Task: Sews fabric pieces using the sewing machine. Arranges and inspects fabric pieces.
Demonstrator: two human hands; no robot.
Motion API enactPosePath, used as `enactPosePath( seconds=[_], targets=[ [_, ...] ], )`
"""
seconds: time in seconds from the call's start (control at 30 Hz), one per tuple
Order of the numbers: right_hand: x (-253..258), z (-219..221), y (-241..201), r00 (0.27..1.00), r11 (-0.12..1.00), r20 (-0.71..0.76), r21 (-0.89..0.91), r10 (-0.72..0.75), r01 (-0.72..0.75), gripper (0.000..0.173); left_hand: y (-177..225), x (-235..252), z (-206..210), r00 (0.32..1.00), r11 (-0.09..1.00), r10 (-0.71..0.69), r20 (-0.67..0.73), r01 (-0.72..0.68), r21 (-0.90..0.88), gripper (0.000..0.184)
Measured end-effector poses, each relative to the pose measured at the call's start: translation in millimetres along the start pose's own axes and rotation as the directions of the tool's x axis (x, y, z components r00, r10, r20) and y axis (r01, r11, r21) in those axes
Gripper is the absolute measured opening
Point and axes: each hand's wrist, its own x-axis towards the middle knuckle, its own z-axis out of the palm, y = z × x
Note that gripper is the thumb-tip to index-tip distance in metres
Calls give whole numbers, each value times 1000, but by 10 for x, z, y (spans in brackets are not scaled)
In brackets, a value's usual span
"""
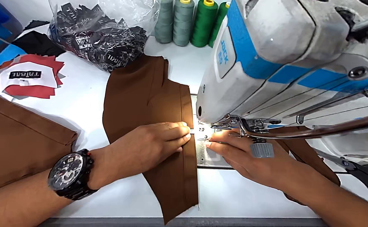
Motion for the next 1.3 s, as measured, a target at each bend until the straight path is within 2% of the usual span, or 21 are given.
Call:
enactPosePath(
  seconds=[0.47, 0.83, 1.03, 1.3],
  targets=[
    [-5, 17, 42, 999, 1000, 40, -21, 8, -7, 30, -39, 98, 56, 1000, 1000, -8, -19, 8, -3, 35],
    [30, 61, 60, 990, 992, 68, -37, 121, -118, 36, 11, 176, 112, 999, 998, -36, 1, 36, -45, 36],
    [33, 123, 65, 984, 990, 115, -39, 138, -134, 39, 21, 201, 126, 999, 998, -40, 5, 41, -45, 35],
    [31, 127, 67, 984, 989, 105, -54, 142, -137, 37, 30, 222, 137, 999, 999, -40, 14, 40, -34, 35]
  ],
)
